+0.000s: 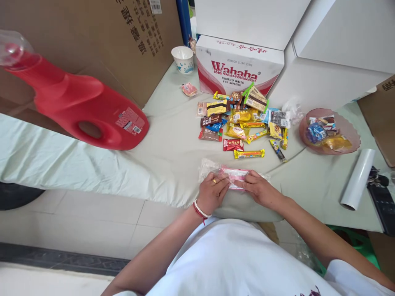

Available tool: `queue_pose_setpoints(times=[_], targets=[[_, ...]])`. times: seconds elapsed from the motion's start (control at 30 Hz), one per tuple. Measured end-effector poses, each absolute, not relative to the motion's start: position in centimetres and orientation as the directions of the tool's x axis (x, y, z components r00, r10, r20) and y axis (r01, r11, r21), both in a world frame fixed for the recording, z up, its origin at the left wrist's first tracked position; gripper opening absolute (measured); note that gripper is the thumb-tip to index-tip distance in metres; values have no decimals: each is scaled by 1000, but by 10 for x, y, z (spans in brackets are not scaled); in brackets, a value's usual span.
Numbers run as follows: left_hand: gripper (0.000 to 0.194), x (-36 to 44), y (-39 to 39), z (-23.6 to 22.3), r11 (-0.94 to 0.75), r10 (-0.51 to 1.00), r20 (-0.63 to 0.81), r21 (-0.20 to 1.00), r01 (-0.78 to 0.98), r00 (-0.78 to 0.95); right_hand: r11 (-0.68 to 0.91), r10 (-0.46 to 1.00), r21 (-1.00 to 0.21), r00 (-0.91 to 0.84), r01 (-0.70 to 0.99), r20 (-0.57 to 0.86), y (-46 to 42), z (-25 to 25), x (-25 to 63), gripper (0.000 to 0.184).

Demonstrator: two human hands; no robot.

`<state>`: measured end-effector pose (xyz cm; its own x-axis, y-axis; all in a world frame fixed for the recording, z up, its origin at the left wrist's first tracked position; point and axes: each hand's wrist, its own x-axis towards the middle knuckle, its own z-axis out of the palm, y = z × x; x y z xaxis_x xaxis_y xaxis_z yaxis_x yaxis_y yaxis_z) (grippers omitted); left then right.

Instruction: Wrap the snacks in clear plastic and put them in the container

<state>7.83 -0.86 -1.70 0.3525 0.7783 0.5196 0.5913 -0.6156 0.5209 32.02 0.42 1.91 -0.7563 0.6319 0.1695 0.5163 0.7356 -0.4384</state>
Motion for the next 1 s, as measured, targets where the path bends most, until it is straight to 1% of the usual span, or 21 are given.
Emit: queue_pose_setpoints(times=[0.03, 0.07, 0.17, 0.23, 0.3, 0.37, 0.53, 0.6, 0.63, 0.67, 0.73, 0.8, 0.83, 0.87, 0.9, 0.93, 1.0], targets=[[10, 78, -10, -16, -584, 792, 529, 511, 631, 305, 744, 625, -434, -759, 508, 182, 4, 18, 321, 53], [12, 78, -11, -14, -542, 807, 537, 506, 671, 247, 754, 618, -424, -761, 502, 196, 3, 16, 321, 54], [28, 73, -12, -8, -427, 821, 566, 517, 742, 79, 767, 615, -385, -760, 514, 209, 1, 12, 321, 54], [37, 68, -9, 0, -415, 807, 587, 487, 768, 63, 770, 615, -365, -760, 523, 209, 0, 10, 320, 52], [36, 60, -3, 8, -458, 795, 586, 414, 787, 155, 772, 615, -351, -761, 530, 206, -2, 9, 320, 49], [31, 51, 0, 15, -539, 778, 555, 348, 767, 295, 768, 623, -343, -754, 541, 207, -4, 7, 319, 49], [33, 23, -21, 16, -727, 676, 436, 260, 636, 594, 725, 676, -359, -706, 588, 209, -8, 3, 317, 60], [33, 14, -33, 16, -740, 670, 403, 288, 608, 624, 724, 675, -366, -709, 585, 202, -9, 3, 316, 62], [32, 11, -37, 17, -713, 699, 402, 330, 619, 592, 726, 672, -369, -714, 580, 198, -8, 4, 316, 61], [32, 10, -39, 19, -656, 752, 408, 384, 650, 518, 727, 669, -376, -718, 575, 195, -8, 6, 315, 60], [33, 15, -35, 22, -461, 873, 398, 481, 745, 283, 724, 665, -402, -721, 560, 194, -6, 11, 316, 54], [40, 25, -24, 22, -247, 941, 329, 512, 823, 77, 715, 661, -449, -727, 536, 184, -6, 20, 317, 47], [45, 30, -18, 20, -179, 960, 279, 501, 847, 38, 707, 657, -476, -734, 522, 171, -7, 24, 318, 44], [47, 34, -13, 17, -147, 975, 218, 488, 860, 43, 697, 655, -503, -740, 512, 154, -8, 27, 319, 43], [42, 37, -9, 15, -141, 984, 162, 487, 862, 69, 684, 654, -525, -744, 506, 136, -9, 30, 321, 44], [31, 37, -8, 13, -143, 988, 118, 506, 850, 96, 672, 658, -542, -743, 505, 122, -11, 31, 322, 44], [11, 34, -10, 13, -127, 992, 66, 604, 787, 110, 649, 678, -559, -726, 516, 117, -14, 31, 323, 43]])
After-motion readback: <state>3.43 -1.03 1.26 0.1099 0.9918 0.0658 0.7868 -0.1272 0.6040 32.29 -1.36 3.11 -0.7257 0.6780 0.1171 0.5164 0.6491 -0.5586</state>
